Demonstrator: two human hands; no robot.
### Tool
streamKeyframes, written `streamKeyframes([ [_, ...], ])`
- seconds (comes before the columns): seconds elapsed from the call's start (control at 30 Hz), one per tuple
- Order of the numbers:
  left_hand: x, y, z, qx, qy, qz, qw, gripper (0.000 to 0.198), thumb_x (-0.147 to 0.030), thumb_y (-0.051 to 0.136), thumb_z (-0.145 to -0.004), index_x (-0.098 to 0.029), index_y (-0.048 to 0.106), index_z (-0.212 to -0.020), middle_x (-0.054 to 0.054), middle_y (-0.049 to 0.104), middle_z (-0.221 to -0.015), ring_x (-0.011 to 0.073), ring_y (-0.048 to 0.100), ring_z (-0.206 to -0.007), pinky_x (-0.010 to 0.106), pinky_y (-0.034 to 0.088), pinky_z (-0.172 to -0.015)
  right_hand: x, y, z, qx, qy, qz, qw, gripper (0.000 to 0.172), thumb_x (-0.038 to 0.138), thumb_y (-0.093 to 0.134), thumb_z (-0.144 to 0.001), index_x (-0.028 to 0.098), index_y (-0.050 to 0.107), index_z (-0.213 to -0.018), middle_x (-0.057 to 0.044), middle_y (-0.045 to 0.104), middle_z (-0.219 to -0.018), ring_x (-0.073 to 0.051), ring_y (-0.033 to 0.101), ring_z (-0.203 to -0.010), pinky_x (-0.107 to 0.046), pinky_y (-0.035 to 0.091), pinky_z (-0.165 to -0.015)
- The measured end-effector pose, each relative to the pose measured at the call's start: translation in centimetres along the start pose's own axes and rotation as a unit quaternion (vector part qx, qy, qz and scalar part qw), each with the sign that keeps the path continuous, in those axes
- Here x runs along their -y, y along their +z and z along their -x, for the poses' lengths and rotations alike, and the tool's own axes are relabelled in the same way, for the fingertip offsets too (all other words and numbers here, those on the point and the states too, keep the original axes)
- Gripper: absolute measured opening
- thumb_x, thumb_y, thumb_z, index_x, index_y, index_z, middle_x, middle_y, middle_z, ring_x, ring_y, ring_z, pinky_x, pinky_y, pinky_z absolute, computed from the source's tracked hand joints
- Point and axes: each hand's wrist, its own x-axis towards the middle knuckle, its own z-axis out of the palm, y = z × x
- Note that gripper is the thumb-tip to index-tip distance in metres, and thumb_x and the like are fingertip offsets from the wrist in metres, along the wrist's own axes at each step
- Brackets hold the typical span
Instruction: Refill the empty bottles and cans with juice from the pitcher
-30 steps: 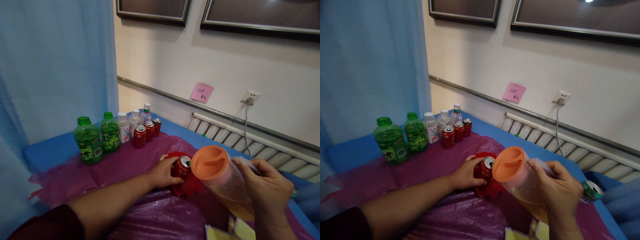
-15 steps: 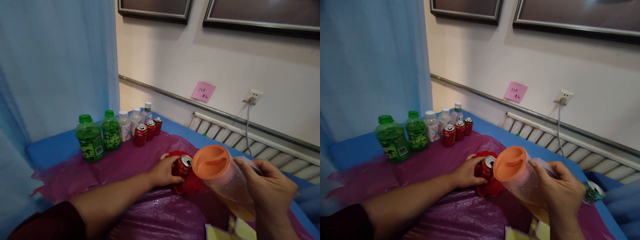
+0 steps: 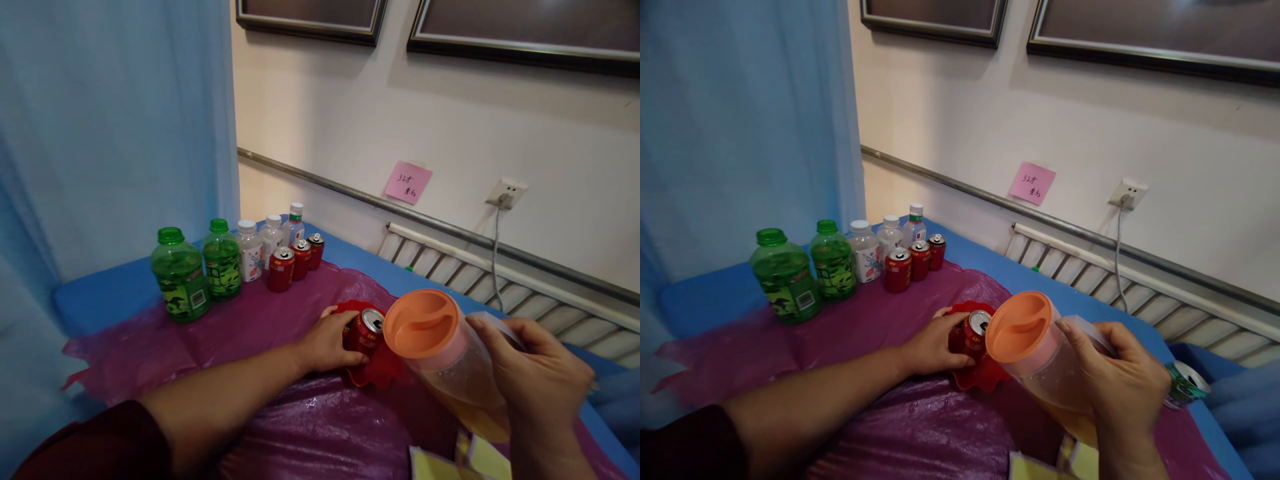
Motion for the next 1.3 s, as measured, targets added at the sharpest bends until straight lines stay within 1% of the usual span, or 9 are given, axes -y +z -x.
streamKeyframes([
  [0.17,0.12,0.04,0.01,0.003,0.003,0.002,1.0,0.082,-0.043,0.091,-0.064,-0.028,0.059,-0.138,0.006,0.073,-0.129,0.0335,0.064,-0.123,0.054,0.015,-0.123,-0.14,0.07,0.11,0.005,0.004,-0.009,1.0,0.051,0.071,0.073,-0.069,0.02,0.069,-0.071,0.005,0.051,-0.056,-0.014,0.05,-0.058,-0.027,0.034,-0.055],
  [0.4,0.2,0.08,-0.04,-0.001,0.007,-0.005,1.0,0.082,-0.044,0.09,-0.064,-0.029,0.058,-0.137,0.005,0.073,-0.129,0.0333,0.064,-0.122,0.053,0.018,-0.123,-0.12,0.1,0.08,0.007,0.02,-0.007,1.0,0.051,0.071,0.073,-0.069,0.02,0.069,-0.071,0.005,0.051,-0.056,-0.013,0.048,-0.058,-0.027,0.033,-0.056],
  [0.63,0.29,0.17,-0.06,-0.003,0.004,0.001,1.0,0.081,-0.043,0.091,-0.062,-0.03,0.059,-0.136,0.005,0.074,-0.127,0.0327,0.065,-0.12,0.054,0.017,-0.123,0.03,0.06,0.1,0.011,0.006,-0.005,1.0,0.051,0.071,0.072,-0.07,0.02,0.068,-0.07,0.005,0.05,-0.056,-0.014,0.048,-0.059,-0.028,0.032,-0.056],
  [0.83,0.09,0.03,0.0,0.001,0.0,0.003,1.0,0.082,-0.042,0.092,-0.062,-0.029,0.059,-0.136,0.005,0.073,-0.128,0.0326,0.064,-0.121,0.052,0.017,-0.123,0.53,-0.16,0.27,0.015,0.003,-0.006,1.0,0.05,0.071,0.07,-0.071,0.021,0.068,-0.071,0.004,0.05,-0.056,-0.015,0.048,-0.059,-0.027,0.032,-0.056],
  [1.0,0.07,0.02,-0.01,0.006,0.009,0.008,1.0,0.08,-0.043,0.091,-0.063,-0.029,0.06,-0.136,0.005,0.073,-0.13,0.0319,0.064,-0.122,0.052,0.016,-0.123,0.42,-0.17,0.25,0.011,-0.001,-0.003,1.0,0.053,0.074,0.069,-0.071,0.021,0.067,-0.07,0.004,0.051,-0.057,-0.014,0.048,-0.059,-0.027,0.031,-0.055],
  [1.13,0.02,0.02,-0.06,0.001,0.007,0.005,1.0,0.081,-0.043,0.091,-0.063,-0.028,0.059,-0.136,0.006,0.073,-0.13,0.0323,0.065,-0.121,0.052,0.018,-0.122,0.31,-0.21,0.23,0.017,-0.021,-0.011,1.0,0.054,0.075,0.069,-0.073,0.02,0.067,-0.07,0.004,0.051,-0.058,-0.014,0.048,-0.058,-0.028,0.032,-0.055],
  [1.3,0.09,-0.02,-0.04,0.002,0.005,0.007,1.0,0.08,-0.043,0.091,-0.062,-0.028,0.061,-0.134,0.005,0.073,-0.128,0.0331,0.065,-0.12,0.052,0.018,-0.122,0.34,-0.29,0.27,0.005,-0.019,-0.001,1.0,0.053,0.073,0.07,-0.073,0.02,0.069,-0.071,0.003,0.05,-0.056,-0.014,0.048,-0.057,-0.028,0.032,-0.053],
])
